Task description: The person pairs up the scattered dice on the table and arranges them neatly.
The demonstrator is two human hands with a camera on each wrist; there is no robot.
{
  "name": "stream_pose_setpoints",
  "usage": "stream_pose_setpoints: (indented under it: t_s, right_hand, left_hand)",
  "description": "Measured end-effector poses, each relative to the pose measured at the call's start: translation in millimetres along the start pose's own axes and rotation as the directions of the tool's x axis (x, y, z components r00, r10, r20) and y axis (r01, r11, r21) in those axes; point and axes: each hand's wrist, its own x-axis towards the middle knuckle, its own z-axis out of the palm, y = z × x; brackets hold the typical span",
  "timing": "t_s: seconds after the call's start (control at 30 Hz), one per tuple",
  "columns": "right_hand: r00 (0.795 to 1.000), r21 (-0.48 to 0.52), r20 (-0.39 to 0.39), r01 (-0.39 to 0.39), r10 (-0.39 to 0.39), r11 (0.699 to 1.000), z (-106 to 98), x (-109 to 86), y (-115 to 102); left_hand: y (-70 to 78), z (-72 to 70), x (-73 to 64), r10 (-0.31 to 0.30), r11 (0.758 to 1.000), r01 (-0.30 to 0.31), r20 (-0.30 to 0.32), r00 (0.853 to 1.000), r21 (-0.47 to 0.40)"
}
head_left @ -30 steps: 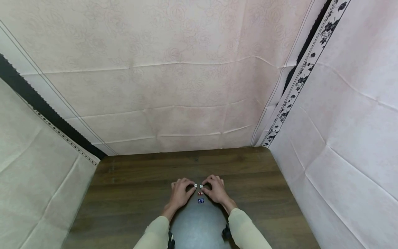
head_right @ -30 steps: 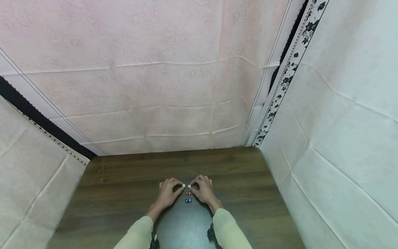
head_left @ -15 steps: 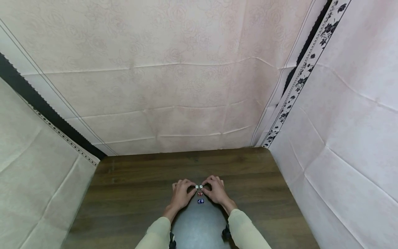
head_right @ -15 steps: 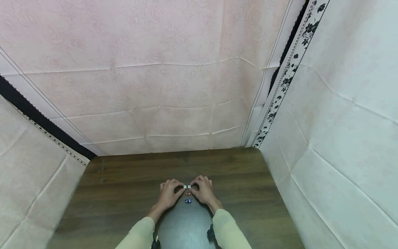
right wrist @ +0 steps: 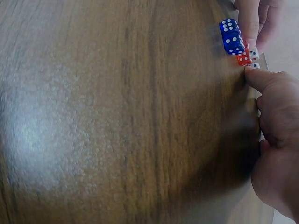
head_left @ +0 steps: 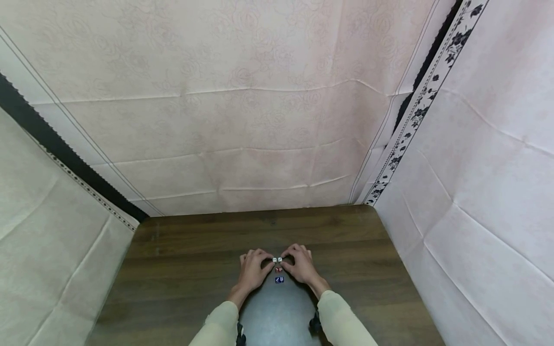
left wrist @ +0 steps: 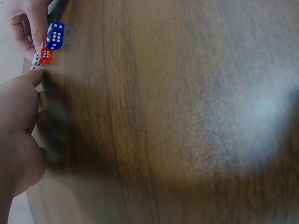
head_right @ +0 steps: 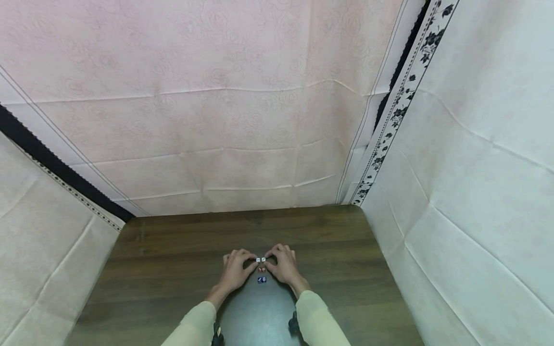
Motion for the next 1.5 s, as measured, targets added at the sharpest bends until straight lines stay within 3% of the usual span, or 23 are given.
stream_pose_setpoints:
  t_s: [0.57,1.5]
  right_hand:
    - [1.0,0.005,0.0,0.006,-0.006,1.0,-0.8,0.3,0.4]
    - [0.999,0.025,0.008,-0.034,0.034,0.999,-0.5,1.9,-0.3]
  left_hand:
    - [4.3,0.2,2.8,-0.001,0.999,0.0,0.016,1.0,0.044]
    - [6.9,0.1,1.3,0.008,1.0,-0.008,-0.002,1.0,0.028]
